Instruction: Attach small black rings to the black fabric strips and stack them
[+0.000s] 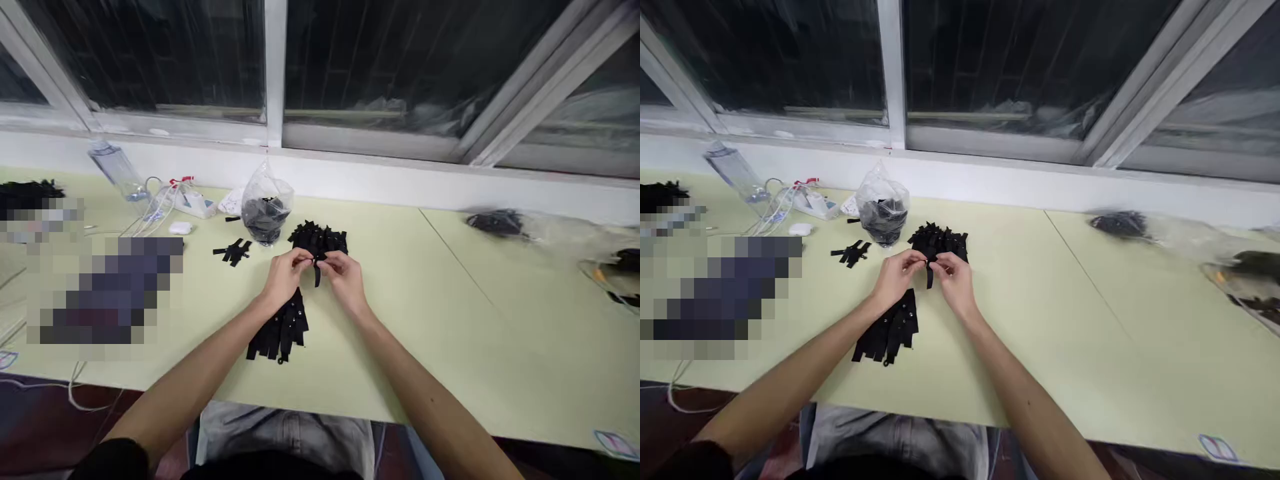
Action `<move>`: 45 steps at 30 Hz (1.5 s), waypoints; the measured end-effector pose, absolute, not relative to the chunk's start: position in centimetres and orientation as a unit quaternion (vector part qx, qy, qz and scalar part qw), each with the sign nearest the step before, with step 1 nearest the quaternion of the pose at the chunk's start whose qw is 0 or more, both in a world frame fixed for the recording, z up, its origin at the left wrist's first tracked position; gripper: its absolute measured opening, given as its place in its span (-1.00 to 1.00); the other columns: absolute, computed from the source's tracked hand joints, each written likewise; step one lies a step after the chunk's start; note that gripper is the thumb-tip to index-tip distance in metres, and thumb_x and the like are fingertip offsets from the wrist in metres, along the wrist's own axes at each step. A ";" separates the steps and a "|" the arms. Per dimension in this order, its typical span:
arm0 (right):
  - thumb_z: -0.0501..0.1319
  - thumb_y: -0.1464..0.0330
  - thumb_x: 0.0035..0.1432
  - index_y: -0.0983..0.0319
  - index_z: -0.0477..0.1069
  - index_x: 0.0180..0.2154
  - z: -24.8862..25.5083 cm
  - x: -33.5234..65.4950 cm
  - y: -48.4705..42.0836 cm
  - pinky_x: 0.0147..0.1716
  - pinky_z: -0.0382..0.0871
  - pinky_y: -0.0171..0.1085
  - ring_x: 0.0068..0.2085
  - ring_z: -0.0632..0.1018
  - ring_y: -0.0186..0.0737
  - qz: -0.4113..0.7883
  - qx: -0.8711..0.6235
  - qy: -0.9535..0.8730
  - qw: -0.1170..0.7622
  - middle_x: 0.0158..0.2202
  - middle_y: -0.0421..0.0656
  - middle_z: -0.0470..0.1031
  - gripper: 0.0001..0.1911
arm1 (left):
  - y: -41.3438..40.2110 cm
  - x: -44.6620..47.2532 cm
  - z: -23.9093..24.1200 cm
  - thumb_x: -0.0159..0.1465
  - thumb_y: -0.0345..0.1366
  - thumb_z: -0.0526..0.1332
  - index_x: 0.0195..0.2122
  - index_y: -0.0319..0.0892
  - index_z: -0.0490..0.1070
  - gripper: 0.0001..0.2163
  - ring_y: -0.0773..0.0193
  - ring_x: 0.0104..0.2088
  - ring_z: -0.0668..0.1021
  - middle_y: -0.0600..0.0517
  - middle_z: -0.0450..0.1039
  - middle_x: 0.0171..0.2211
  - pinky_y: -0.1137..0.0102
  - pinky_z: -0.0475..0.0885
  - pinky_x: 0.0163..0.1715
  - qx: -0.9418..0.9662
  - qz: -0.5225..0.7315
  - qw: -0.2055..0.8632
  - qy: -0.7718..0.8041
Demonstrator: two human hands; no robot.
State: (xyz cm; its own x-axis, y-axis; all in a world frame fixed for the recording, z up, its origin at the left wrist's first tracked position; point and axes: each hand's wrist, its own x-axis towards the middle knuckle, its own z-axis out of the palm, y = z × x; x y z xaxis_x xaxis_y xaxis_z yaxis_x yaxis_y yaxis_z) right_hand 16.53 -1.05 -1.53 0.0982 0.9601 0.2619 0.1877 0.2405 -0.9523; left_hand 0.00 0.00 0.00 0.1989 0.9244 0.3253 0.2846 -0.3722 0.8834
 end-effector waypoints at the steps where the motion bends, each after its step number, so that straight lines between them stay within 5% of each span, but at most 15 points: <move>1: 0.34 0.23 0.06 0.22 0.45 -0.26 -1.5 16.6 -1.0 -0.37 0.34 -0.25 -0.39 0.47 -0.23 0.350 -0.506 -0.570 0.545 -0.37 -0.14 0.54 -0.76 | 0.1 0.0 -0.2 0.28 -0.37 0.21 -0.20 -0.15 0.51 -0.89 0.26 -0.27 0.61 0.01 0.60 -0.27 0.39 0.47 -0.22 0.685 0.460 0.361 0.433; 11: 0.28 0.26 0.12 0.21 0.46 -0.27 -1.0 16.5 -1.4 -0.37 0.32 -0.24 -0.39 0.45 -0.23 0.321 -0.511 -0.597 0.529 -0.35 -0.15 0.53 -0.83 | 0.8 0.1 -1.0 0.26 -0.22 0.26 -0.28 -0.19 0.56 -0.84 0.20 -0.23 0.60 -0.03 0.59 -0.26 0.33 0.49 -0.16 0.648 0.496 0.430 0.386; 45: 0.21 0.28 0.15 0.21 0.42 -0.28 -1.0 16.3 -1.8 -0.46 0.25 -0.26 -0.43 0.46 -0.22 0.254 -0.551 -0.627 0.489 -0.40 -0.15 0.53 -0.86 | 1.1 -0.3 -1.8 0.24 -0.18 0.30 -0.19 -0.18 0.60 -0.78 0.14 -0.20 0.62 -0.06 0.62 -0.22 0.28 0.50 -0.14 0.667 0.470 0.443 0.371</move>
